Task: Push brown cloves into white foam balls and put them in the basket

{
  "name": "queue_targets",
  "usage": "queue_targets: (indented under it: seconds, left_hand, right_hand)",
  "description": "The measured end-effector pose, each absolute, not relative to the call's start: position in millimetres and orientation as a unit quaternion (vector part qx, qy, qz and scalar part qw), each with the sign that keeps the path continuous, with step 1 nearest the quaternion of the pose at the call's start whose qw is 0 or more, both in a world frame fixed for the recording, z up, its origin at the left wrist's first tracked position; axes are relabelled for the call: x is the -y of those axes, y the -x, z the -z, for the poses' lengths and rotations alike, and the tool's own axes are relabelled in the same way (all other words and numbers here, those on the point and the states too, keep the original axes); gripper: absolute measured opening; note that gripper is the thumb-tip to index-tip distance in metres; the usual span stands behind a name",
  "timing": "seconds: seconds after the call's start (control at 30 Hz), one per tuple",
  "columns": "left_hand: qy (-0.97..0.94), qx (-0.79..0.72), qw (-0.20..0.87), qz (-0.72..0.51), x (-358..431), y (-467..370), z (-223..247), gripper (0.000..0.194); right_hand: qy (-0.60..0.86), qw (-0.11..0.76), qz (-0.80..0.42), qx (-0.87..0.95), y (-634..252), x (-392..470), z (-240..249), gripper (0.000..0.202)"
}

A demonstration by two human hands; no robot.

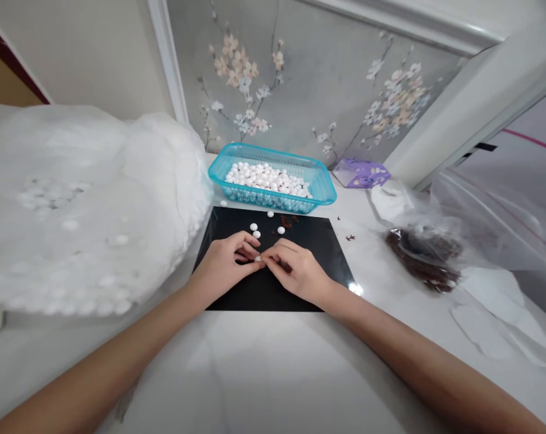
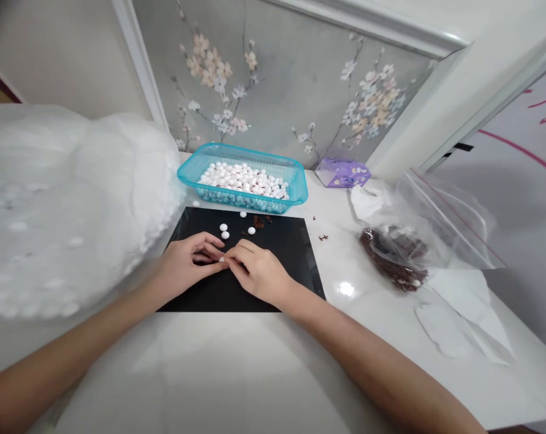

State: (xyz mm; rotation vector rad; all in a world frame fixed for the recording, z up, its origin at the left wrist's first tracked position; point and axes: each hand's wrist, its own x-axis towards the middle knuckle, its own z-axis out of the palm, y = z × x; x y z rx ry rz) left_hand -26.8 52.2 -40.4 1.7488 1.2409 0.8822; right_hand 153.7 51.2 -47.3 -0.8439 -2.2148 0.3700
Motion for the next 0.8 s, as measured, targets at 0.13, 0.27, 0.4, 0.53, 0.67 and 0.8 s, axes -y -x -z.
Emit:
queue_targets:
  seconds: [0.13, 0.27, 0.4, 0.53, 0.67, 0.8]
  left_hand:
    - [-0.686, -0.495, 0.402, -0.351, -51.6, 26.1, 39.3, 0.025]
    - [-0.686, -0.495, 0.402, -0.351, -50.8, 25.4, 38.2, 0.024]
    - [-0.685, -0.497, 0.400, -0.352, -50.6, 25.1, 37.8, 0.024]
    - [-0.689, -0.494, 0.396, -0.353, -51.1, 25.2, 38.8, 0.025]
    - [-0.690, -0.491, 0.393, -0.358, -51.4, 24.9, 39.8, 0.026]
    - [-0.708, -0.490, 0.373, -0.344, -50.5, 24.6, 38.6, 0.026]
  right_hand:
    - [0.326, 0.363, -0.160, 0.858, -154.2, -52.3, 48.6, 0.012]
    - [0.329, 0.360, -0.168, 0.857, -154.5, -53.1, 49.1, 0.013]
    - [0.326, 0.349, -0.172, 0.861, -154.5, -53.3, 48.1, 0.012]
    - [0.323, 0.346, -0.172, 0.864, -154.5, -53.5, 48.3, 0.012]
    - [0.324, 0.345, -0.180, 0.862, -154.1, -53.9, 48.3, 0.011]
    - [0.344, 0.360, -0.199, 0.844, -154.0, -55.9, 46.7, 0.009]
